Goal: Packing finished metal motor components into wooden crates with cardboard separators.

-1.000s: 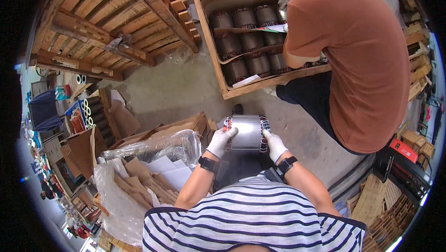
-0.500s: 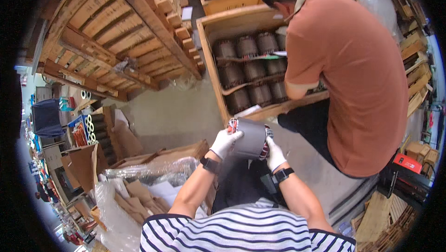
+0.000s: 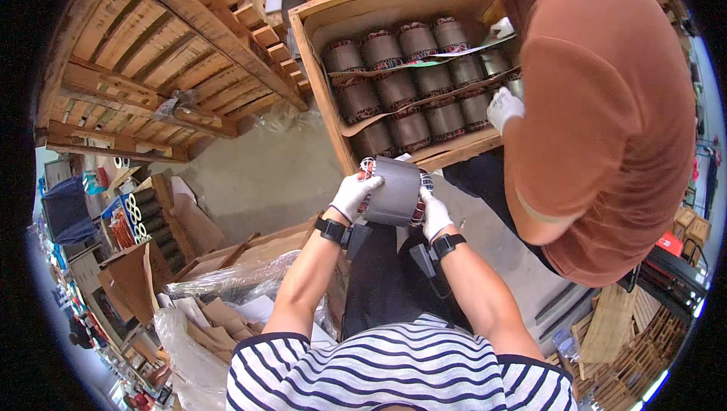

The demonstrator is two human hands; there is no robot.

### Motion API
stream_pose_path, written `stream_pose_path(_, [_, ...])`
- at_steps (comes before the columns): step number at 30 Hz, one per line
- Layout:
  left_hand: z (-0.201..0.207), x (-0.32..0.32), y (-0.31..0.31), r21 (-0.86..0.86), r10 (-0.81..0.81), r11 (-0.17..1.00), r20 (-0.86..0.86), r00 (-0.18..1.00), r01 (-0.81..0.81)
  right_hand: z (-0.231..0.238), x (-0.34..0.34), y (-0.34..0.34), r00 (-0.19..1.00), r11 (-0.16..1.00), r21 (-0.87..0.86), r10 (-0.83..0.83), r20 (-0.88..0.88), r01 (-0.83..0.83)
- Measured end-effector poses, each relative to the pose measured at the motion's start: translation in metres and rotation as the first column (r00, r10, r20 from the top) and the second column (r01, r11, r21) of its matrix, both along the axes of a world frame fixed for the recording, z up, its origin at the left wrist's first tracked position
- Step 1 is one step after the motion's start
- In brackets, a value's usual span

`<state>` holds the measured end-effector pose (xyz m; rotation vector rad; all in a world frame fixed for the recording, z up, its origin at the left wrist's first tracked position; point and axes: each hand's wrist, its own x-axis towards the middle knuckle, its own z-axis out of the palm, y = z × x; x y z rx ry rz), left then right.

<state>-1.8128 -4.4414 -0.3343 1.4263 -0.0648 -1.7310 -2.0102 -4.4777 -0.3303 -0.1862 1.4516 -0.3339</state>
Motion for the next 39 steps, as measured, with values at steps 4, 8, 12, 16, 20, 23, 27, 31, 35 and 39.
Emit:
stream_pose_path(4, [0.004, 0.001, -0.002, 0.021, -0.039, 0.999, 0.028, 0.999, 0.039, 0.007, 0.004, -0.008, 0.999, 0.999, 0.036, 0.038, -0.029, -0.037])
stream_pose_path(8, [-0.009, 0.004, 0.002, -0.055, 0.017, 0.998, -0.035, 0.999, -0.019, -0.005, 0.0, -0.003, 0.993, 0.996, 0.007, 0.086, -0.081, -0.086])
stream_pose_path(12, [-0.008, 0.008, -0.001, -0.029, -0.055, 0.998, 0.027, 0.998, 0.056, 0.011, 0.001, -0.004, 0.978, 0.983, -0.062, 0.161, -0.135, -0.171])
stream_pose_path(16, [0.005, 0.005, -0.015, 0.026, -0.144, 0.99, 0.197, 0.97, 0.142, 0.02, -0.004, -0.007, 0.995, 0.983, -0.159, 0.095, 0.031, -0.089])
stream_pose_path(20, [0.009, 0.008, -0.004, -0.097, -0.005, 0.995, 0.066, 0.998, 0.011, -0.007, -0.007, 0.001, 0.976, 0.944, -0.263, 0.216, 0.031, -0.201])
stream_pose_path(23, [-0.002, 0.003, 0.002, -0.032, -0.069, 0.997, 0.182, 0.981, 0.076, -0.006, -0.002, 0.002, 0.993, 0.945, -0.314, 0.11, 0.049, -0.089])
stream_pose_path(27, [-0.007, -0.001, -0.008, 0.006, -0.174, 0.984, 0.269, 0.947, 0.179, 0.008, -0.009, -0.005, 0.935, 0.873, -0.342, 0.301, -0.185, -0.349])
stream_pose_path(31, [-0.013, 0.008, -0.005, -0.001, -0.235, 0.97, 0.278, 0.931, 0.245, 0.09, -0.014, -0.007, 0.669, 0.617, -0.29, 0.568, -0.48, -0.732])
stream_pose_path(35, [-0.026, 0.013, -0.003, -0.037, -0.236, 0.964, 0.329, 0.914, 0.262, 0.078, -0.054, 0.011, 0.602, 0.481, -0.376, 0.716, -0.352, -0.792])
stream_pose_path(39, [-0.033, 0.014, -0.001, -0.01, -0.259, 0.961, 0.337, 0.905, 0.278, 0.083, -0.112, 0.035, 0.522, 0.335, -0.464, 0.771, -0.364, -0.82])
